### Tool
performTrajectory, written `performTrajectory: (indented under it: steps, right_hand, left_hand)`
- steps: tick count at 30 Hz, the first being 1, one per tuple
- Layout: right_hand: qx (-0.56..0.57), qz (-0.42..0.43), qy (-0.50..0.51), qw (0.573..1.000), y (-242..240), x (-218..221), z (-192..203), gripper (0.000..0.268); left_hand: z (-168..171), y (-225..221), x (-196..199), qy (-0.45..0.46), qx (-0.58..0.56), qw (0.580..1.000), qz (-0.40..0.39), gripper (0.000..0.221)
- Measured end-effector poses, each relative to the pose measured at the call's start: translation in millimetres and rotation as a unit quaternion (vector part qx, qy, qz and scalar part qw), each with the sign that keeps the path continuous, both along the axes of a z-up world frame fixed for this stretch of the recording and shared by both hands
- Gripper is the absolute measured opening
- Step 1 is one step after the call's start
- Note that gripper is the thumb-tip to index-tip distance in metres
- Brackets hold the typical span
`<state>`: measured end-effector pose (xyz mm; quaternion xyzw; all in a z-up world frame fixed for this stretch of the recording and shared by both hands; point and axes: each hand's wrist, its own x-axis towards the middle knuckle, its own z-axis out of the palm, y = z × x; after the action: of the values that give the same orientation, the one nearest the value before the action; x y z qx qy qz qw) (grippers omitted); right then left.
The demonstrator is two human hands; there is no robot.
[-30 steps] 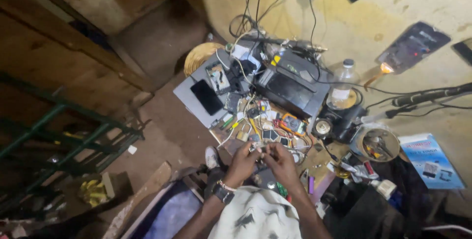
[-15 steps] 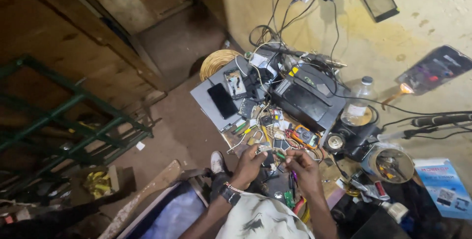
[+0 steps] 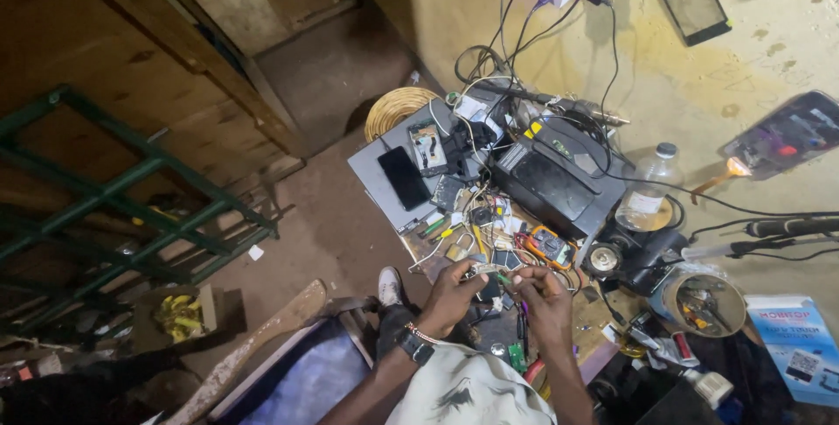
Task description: Searching for and inspecting small electronic components on a cluttered workbench for mobile phone repair.
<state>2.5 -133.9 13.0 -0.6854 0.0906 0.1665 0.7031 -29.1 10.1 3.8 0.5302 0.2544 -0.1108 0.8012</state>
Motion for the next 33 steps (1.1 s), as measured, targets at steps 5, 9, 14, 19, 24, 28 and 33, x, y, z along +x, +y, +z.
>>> performTrajectory:
  steps: [5, 9, 14, 19, 24, 28, 33]
  right_hand:
    - [-0.039, 0.028, -0.037, 0.998, -0.2, 1.0, -11.4, 0.003]
    - [0.022, 0.041, 0.007, 0.999, 2.1, -1.5, -21.0, 0.011]
    - [0.138, 0.053, -0.004, 0.989, -7.3, 0.4, -54.8, 0.013]
    - [0.190, 0.039, 0.042, 0.980, -12.1, 1.9, -60.7, 0.014]
    - [0.204, 0.011, 0.112, 0.972, -13.8, 4.6, -65.5, 0.017]
    - [0.171, 0.024, 0.106, 0.979, -15.9, 3.5, -56.5, 0.019]
    - [0.147, 0.054, 0.060, 0.986, -16.9, 3.0, -53.9, 0.017]
  left_hand:
    - [1.9, -6.3, 1.1, 0.043, 0.119, 0.990, -0.061, 0.050]
    - [2.5, -10.9, 2.0, 0.019, 0.022, 0.999, -0.020, 0.019]
    - [31.0, -5.6, 0.9, 0.007, 0.154, 0.985, -0.077, 0.027]
    - [9.5, -7.5, 0.2, -0.039, 0.132, 0.989, -0.060, 0.024]
    - [13.4, -7.4, 1.0, -0.010, 0.167, 0.984, -0.061, 0.022]
    - [-20.9, -7.2, -0.3, -0.025, 0.147, 0.987, -0.053, 0.022]
    - [3.1, -5.5, -0.8, -0.032, 0.164, 0.984, -0.056, 0.024]
